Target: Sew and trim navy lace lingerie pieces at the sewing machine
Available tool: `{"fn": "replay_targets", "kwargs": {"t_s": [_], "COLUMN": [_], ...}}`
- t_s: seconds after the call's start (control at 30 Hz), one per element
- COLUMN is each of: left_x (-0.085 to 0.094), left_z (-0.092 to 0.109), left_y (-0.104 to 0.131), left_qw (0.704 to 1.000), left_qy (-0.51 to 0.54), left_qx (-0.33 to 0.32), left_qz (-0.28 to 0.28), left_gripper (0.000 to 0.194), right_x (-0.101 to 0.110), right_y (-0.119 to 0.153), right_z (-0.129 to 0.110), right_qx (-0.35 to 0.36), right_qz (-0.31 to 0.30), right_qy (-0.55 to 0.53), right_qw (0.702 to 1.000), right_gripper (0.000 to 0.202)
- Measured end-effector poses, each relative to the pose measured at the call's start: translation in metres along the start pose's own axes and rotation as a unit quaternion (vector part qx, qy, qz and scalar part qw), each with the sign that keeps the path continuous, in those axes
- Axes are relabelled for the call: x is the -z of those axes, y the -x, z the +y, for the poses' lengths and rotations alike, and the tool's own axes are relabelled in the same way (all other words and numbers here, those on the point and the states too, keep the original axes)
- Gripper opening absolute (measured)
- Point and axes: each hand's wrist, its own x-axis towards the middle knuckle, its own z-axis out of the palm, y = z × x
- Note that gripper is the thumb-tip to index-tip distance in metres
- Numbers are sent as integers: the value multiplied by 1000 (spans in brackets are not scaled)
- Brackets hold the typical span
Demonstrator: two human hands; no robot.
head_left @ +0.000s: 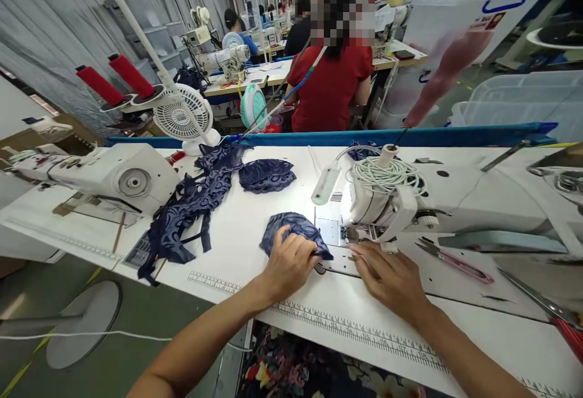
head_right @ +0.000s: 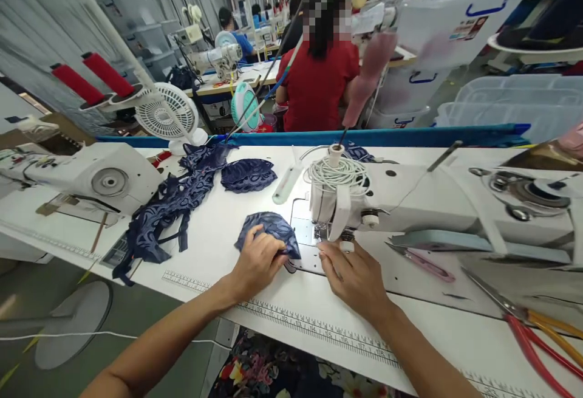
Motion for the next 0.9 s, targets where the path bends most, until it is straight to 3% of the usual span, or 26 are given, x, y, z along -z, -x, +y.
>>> {"fn": "replay_targets", "kwargs": {"t_s": [0.13, 0.3, 0.4, 0.57, 0.73, 0.9], "left_x": [10, 13, 14, 17, 23, 31], "left_z": [15, 23, 24, 28, 32, 34], "left_y": [19, 26, 28, 30, 27, 20], "left_qw": [994, 981, 975, 963, 938, 900], "left_qy": [85, 151, 169, 192, 284, 354], "left_qx": [55, 90, 108, 159, 178, 249], "left_qz": [42, 81, 100, 107, 92, 54], "left_gripper": [13, 12, 12, 10, 17, 11], "right_x": [3, 0, -3, -1, 3, 1], "right_y": [-19, -36, -37, -36, -39, -37], "right_z": [-26, -48, -56, -67, -69, -65], "right_qx": [-42, -157, -195, -230, -236, -206], "right_qz": [-76, -186, -185, -128, -160, -164], "right_qy": [-175, -387, -447, -414, -358, -294], "right_qw": [981, 889, 853, 871, 889, 919], "right_gripper": [32, 28, 27, 12, 16, 13]}}
